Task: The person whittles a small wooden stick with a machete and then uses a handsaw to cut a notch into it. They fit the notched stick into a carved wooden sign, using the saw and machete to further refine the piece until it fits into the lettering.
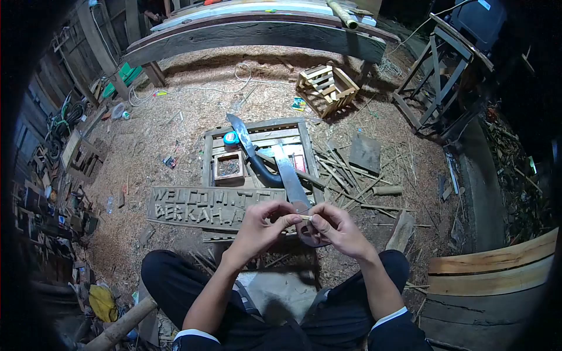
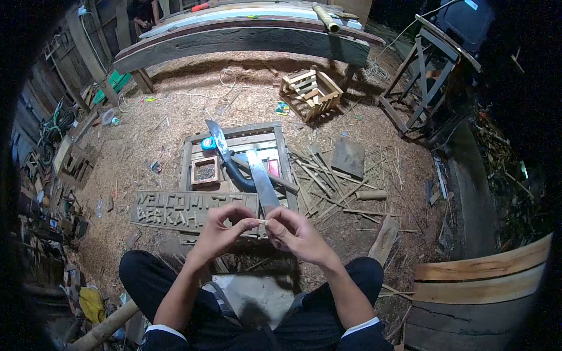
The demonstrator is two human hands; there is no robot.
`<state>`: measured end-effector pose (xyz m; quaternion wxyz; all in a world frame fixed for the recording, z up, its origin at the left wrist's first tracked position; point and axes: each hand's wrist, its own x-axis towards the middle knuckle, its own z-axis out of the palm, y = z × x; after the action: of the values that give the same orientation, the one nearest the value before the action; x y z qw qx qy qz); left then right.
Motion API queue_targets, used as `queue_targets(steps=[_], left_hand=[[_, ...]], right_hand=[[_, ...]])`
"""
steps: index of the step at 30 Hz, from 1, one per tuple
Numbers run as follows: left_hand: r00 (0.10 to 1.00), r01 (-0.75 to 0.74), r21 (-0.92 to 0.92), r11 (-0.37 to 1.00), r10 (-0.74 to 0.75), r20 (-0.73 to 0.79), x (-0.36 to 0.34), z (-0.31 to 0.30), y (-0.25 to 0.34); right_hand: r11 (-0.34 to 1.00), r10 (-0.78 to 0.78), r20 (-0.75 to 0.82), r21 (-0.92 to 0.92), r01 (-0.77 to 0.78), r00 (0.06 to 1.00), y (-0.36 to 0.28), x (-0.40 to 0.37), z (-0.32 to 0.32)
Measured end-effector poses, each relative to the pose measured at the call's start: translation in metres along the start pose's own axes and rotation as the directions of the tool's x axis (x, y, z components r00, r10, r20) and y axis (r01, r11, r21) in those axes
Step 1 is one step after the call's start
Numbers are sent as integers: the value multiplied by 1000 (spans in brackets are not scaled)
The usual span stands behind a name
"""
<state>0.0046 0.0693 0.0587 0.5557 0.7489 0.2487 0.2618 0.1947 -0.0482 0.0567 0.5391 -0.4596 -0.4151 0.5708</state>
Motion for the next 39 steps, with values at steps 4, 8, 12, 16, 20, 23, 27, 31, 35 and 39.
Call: queue_targets(steps=[4,8,12,16,20,23,27,31,35,39], left_hand=[[981,-187,285,940,195,1,-2,-7,-1],[984,-135,412,901,169,-47,-5,-10,2],[996,-74,540,839,92,-7,-8,-13,16],[990,-103,580,808,142,-23,-13,-12,8],[993,-103,569,816,117,11,-15,-9,8],[990,-139,573,808,136,48,-14,-12,4],[944,-327,658,679,275,184,-13,-21,-2],[935,-342,611,714,323,146,-17,-18,-6],[923,-377,540,752,357,147,-21,-18,-7],[919,-392,404,827,369,135,-21,-16,-12]], right_hand=[[910,-88,-36,-411,65,995,-2,-3,1],[441,-409,41,-866,237,912,0,0,5],[206,-484,112,-949,237,868,7,2,7],[219,-477,103,-948,232,873,7,1,15],[198,-448,103,-957,212,888,13,1,17],[197,-450,130,-950,241,883,17,4,13],[222,-411,204,-923,314,889,21,3,13],[431,-321,175,-848,308,931,8,-3,12],[669,-312,144,-669,324,939,12,-7,9],[962,-80,135,-249,112,988,11,-10,11]])
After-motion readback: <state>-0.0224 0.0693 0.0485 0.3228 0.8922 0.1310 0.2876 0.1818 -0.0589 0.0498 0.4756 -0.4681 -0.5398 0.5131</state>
